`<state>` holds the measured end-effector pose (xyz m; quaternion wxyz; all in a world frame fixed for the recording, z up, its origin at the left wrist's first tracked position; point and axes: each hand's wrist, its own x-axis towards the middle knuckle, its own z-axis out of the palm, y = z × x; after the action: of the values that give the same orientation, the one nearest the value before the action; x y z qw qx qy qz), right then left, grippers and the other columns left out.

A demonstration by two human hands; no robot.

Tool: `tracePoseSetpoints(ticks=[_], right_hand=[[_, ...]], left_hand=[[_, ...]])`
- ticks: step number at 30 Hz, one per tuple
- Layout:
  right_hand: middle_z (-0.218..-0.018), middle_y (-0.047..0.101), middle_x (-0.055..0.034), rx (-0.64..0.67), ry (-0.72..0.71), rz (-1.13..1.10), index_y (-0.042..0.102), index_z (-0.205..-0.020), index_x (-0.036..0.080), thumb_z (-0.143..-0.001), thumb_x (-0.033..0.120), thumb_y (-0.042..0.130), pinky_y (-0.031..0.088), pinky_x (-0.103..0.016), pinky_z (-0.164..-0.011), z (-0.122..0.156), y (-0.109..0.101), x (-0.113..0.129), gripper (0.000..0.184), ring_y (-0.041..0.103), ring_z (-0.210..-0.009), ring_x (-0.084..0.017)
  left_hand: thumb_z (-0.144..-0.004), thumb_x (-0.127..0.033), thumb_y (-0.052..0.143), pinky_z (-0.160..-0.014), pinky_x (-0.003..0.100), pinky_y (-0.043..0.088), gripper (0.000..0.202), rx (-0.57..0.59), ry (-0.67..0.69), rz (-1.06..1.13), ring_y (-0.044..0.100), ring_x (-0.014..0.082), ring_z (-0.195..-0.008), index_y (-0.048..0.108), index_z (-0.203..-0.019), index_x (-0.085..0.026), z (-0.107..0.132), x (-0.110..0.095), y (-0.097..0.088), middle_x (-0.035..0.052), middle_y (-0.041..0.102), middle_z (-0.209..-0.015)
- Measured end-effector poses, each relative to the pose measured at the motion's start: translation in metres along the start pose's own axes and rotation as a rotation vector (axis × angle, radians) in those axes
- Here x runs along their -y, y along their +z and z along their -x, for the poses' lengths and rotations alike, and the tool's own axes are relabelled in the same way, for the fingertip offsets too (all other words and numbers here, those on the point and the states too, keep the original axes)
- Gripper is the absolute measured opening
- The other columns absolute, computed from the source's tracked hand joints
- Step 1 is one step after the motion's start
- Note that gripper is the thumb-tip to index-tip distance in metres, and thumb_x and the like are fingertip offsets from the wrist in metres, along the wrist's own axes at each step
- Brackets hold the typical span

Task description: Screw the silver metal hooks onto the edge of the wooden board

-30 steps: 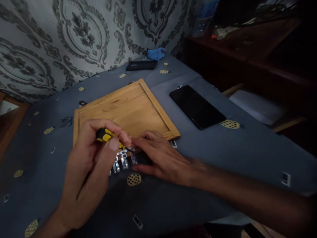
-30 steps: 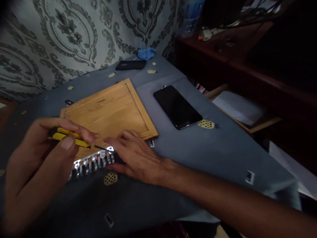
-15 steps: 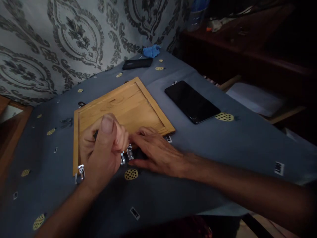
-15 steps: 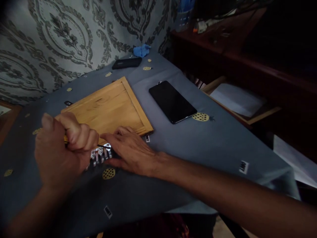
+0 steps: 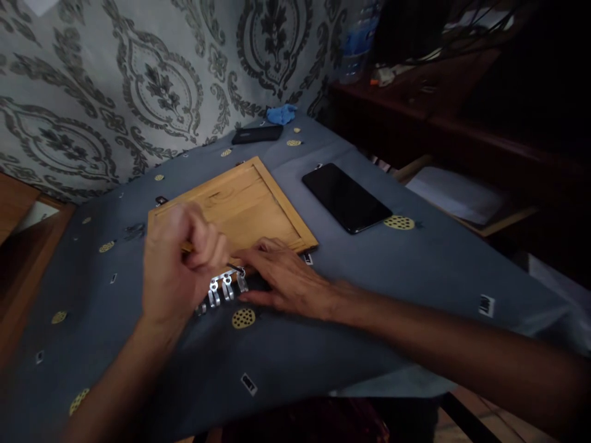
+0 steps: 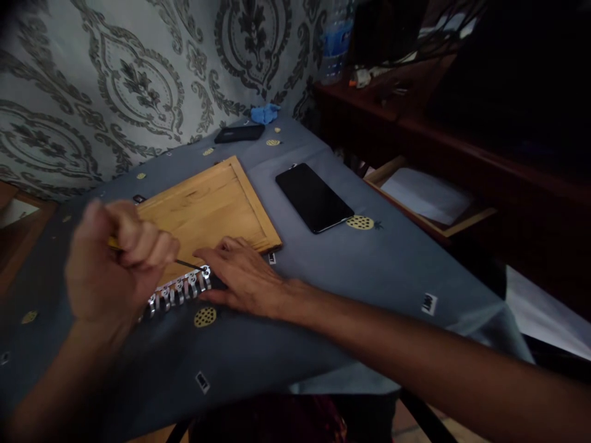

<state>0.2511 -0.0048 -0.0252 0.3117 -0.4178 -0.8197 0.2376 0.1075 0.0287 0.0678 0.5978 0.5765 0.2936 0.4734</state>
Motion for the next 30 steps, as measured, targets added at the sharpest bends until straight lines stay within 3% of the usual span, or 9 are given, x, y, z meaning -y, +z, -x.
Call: tracePoseSetpoints(ticks=[2, 4, 11, 15, 18, 21, 25, 28, 30], right_hand=[[-0.102, 0.061, -0.0110, -0.015, -0.005, 0.003, 0.054, -0.131, 0.011, -0.086, 0.034, 0.073, 0.047, -0.038, -0.085, 0.000, 0.001, -0.001, 0.054, 0.053, -0.095, -0.024], [-0.103, 0.061, -0.0111, -0.028, -0.016, 0.008, 0.056, -0.129, 0.011, -0.086, 0.034, 0.072, 0.048, -0.037, -0.084, 0.001, 0.002, -0.002, 0.051, 0.053, -0.095, -0.023], [-0.101, 0.065, -0.0108, -0.028, -0.084, 0.024, 0.062, -0.122, 0.014, -0.086, 0.047, 0.070, 0.047, -0.038, -0.085, 0.002, 0.003, -0.006, 0.050, 0.054, -0.095, -0.023], [-0.102, 0.067, -0.0114, -0.062, -0.104, -0.013, 0.064, -0.116, 0.012, -0.087, 0.039, 0.069, 0.047, -0.041, -0.089, 0.001, 0.007, -0.007, 0.040, 0.057, -0.098, -0.025], [-0.106, 0.069, -0.0137, -0.169, -0.147, -0.057, 0.065, -0.111, 0.010, -0.091, 0.027, 0.061, 0.047, -0.045, -0.094, 0.002, 0.005, -0.006, 0.027, 0.058, -0.103, -0.026], [-0.105, 0.071, -0.0121, -0.267, -0.184, -0.195, 0.065, -0.108, 0.013, -0.095, 0.023, 0.053, 0.051, -0.043, -0.091, 0.004, -0.002, 0.001, 0.021, 0.061, -0.101, -0.023], [-0.088, 0.071, -0.0042, -0.171, -0.050, -0.574, 0.064, -0.104, 0.016, -0.091, 0.031, 0.065, 0.052, -0.025, -0.061, 0.006, -0.011, 0.014, 0.019, 0.065, -0.077, -0.013], [-0.087, 0.072, -0.0003, -0.208, 0.022, -0.771, 0.061, -0.104, 0.018, -0.080, 0.027, 0.078, 0.054, -0.021, -0.063, 0.006, -0.009, 0.021, 0.031, 0.068, -0.077, -0.011], [-0.084, 0.072, 0.0019, -0.234, 0.058, -0.807, 0.058, -0.110, 0.020, -0.079, 0.021, 0.079, 0.057, -0.022, -0.066, 0.006, -0.006, 0.025, 0.037, 0.069, -0.075, -0.010]], left_hand=[[-0.089, -0.047, 0.066, -0.042, 0.025, 0.022, 0.052, -0.074, 0.049, -0.004, 0.013, 0.0059, -0.038, 0.043, -0.051, -0.019, 0.001, -0.011, 0.001, -0.0092, 0.017, -0.043], [-0.089, -0.047, 0.066, -0.042, 0.025, 0.023, 0.051, -0.068, 0.078, -0.023, 0.013, 0.0056, -0.037, 0.044, -0.052, -0.019, 0.005, -0.019, 0.000, -0.0095, 0.017, -0.043], [-0.085, -0.058, 0.067, -0.043, 0.025, 0.025, 0.053, -0.020, -0.056, -0.035, 0.021, 0.0073, -0.039, 0.047, -0.055, -0.019, 0.030, -0.020, -0.001, -0.0084, 0.022, -0.044], [-0.087, -0.058, 0.064, -0.046, 0.024, 0.027, 0.052, 0.029, -0.073, -0.015, 0.024, 0.0079, -0.041, 0.047, -0.057, -0.019, 0.037, -0.015, -0.001, -0.0080, 0.023, -0.045], [-0.090, -0.056, 0.061, -0.048, 0.024, 0.028, 0.049, 0.060, -0.064, 0.023, 0.026, 0.0081, -0.043, 0.048, -0.060, -0.019, 0.038, -0.008, -0.003, -0.0079, 0.025, -0.047], [-0.094, -0.053, 0.058, -0.051, 0.023, 0.031, 0.046, 0.050, -0.034, 0.067, 0.029, 0.0084, -0.046, 0.050, -0.063, -0.019, 0.038, 0.000, -0.002, -0.0075, 0.029, -0.050], [-0.095, -0.048, 0.059, -0.056, 0.024, 0.036, 0.043, 0.015, -0.024, 0.098, 0.036, 0.0095, -0.051, 0.050, -0.064, -0.019, 0.037, 0.005, 0.004, -0.0064, 0.035, -0.053], [-0.095, -0.042, 0.059, -0.058, 0.025, 0.038, 0.042, -0.007, -0.002, 0.117, 0.039, 0.0100, -0.053, 0.049, -0.062, -0.019, 0.035, 0.006, 0.010, -0.0057, 0.037, -0.054], [-0.096, -0.044, 0.057, -0.058, 0.026, 0.040, 0.042, 0.012, -0.006, 0.105, 0.041, 0.0111, -0.055, 0.050, -0.063, -0.019, 0.035, 0.006, 0.011, -0.0047, 0.040, -0.056]])
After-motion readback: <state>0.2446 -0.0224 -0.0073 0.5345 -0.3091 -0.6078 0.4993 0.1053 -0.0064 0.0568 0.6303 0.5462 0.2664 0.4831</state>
